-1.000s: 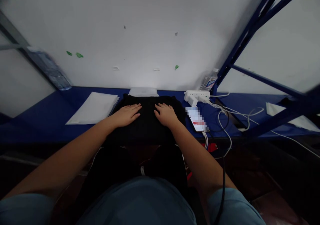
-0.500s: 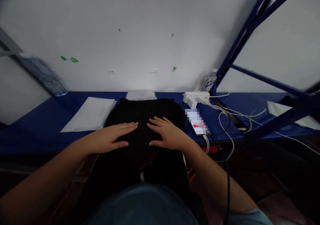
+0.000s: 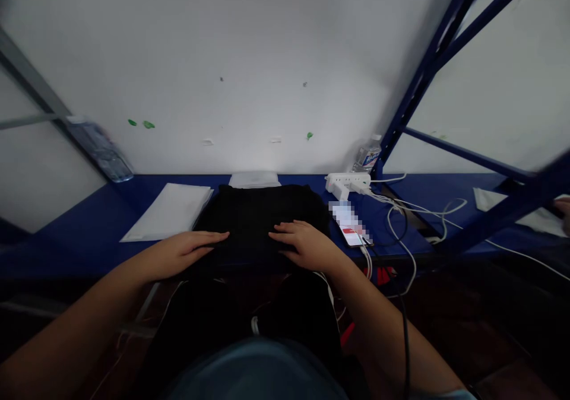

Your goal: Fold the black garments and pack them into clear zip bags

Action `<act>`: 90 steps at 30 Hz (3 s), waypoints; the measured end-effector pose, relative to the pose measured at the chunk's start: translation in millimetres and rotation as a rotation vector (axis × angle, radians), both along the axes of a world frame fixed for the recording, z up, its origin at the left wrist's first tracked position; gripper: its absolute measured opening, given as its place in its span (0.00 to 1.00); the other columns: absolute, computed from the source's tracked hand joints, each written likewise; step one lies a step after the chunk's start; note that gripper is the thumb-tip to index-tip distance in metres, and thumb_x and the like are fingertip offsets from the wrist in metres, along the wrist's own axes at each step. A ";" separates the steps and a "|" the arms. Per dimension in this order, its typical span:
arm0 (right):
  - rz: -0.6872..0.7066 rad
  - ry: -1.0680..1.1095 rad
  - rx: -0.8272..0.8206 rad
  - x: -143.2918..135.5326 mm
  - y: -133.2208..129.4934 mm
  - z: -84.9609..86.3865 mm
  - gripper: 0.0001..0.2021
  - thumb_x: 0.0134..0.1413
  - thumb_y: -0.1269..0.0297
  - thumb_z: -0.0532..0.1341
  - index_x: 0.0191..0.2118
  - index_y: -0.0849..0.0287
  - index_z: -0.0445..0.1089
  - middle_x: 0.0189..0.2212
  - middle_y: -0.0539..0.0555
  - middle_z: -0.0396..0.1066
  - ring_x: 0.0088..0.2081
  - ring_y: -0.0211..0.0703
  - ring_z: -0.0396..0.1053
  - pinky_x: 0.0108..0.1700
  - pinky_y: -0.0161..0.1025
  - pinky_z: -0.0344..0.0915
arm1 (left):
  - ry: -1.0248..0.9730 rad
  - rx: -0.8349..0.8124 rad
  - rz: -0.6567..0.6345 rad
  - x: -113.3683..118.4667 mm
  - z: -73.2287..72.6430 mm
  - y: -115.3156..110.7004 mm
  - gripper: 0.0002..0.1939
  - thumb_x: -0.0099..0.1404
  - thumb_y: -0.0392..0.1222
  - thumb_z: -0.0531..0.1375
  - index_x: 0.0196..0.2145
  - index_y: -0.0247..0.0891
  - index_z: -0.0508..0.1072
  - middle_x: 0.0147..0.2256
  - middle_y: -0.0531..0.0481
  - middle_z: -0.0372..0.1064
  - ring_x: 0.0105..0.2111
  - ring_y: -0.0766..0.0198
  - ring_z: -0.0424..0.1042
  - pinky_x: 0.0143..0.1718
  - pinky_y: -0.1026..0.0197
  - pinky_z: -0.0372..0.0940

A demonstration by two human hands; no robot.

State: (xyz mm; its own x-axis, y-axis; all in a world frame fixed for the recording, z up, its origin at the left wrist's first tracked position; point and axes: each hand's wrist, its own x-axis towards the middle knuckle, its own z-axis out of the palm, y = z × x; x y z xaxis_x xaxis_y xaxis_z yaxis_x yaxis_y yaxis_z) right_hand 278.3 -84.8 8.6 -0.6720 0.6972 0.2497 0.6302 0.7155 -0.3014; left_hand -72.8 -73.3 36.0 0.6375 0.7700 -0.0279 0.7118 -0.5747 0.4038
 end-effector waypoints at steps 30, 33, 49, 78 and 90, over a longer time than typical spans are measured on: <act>-0.709 -0.224 0.193 -56.1 99.7 36.5 0.17 0.65 0.67 0.57 0.57 0.64 0.69 0.54 0.67 0.71 0.55 0.59 0.69 0.52 0.51 0.66 | 0.084 0.693 0.238 47.4 -4.1 103.0 0.24 0.69 0.35 0.52 0.61 0.27 0.67 0.65 0.32 0.59 0.65 0.47 0.60 0.67 0.45 0.55; -0.470 -0.176 0.332 -51.4 72.2 33.6 0.20 0.68 0.62 0.54 0.61 0.62 0.68 0.59 0.64 0.69 0.59 0.57 0.66 0.60 0.51 0.63 | 0.031 0.569 -0.044 37.6 -13.6 80.3 0.24 0.73 0.42 0.50 0.63 0.34 0.65 0.66 0.40 0.60 0.66 0.54 0.59 0.68 0.49 0.54; -0.351 -0.191 0.167 -33.8 55.9 11.6 0.27 0.57 0.80 0.53 0.61 0.60 0.70 0.56 0.60 0.74 0.58 0.49 0.71 0.61 0.47 0.65 | 0.098 0.336 0.046 18.1 -17.0 70.0 0.31 0.64 0.31 0.50 0.64 0.30 0.65 0.66 0.38 0.60 0.65 0.53 0.62 0.67 0.48 0.57; -1.087 0.100 0.216 24.2 -2.2 -19.7 0.27 0.59 0.61 0.57 0.62 0.64 0.65 0.47 0.70 0.71 0.50 0.65 0.70 0.53 0.58 0.65 | 0.044 0.248 -0.027 35.3 -25.3 88.0 0.30 0.76 0.53 0.44 0.66 0.33 0.62 0.68 0.40 0.56 0.69 0.55 0.53 0.70 0.47 0.45; -0.746 0.481 0.143 4.8 16.8 -19.7 0.29 0.64 0.57 0.55 0.68 0.60 0.58 0.62 0.65 0.66 0.63 0.56 0.64 0.62 0.55 0.64 | -0.133 0.229 -0.112 30.7 -20.1 77.5 0.24 0.73 0.50 0.50 0.61 0.41 0.70 0.63 0.46 0.66 0.64 0.56 0.64 0.65 0.46 0.59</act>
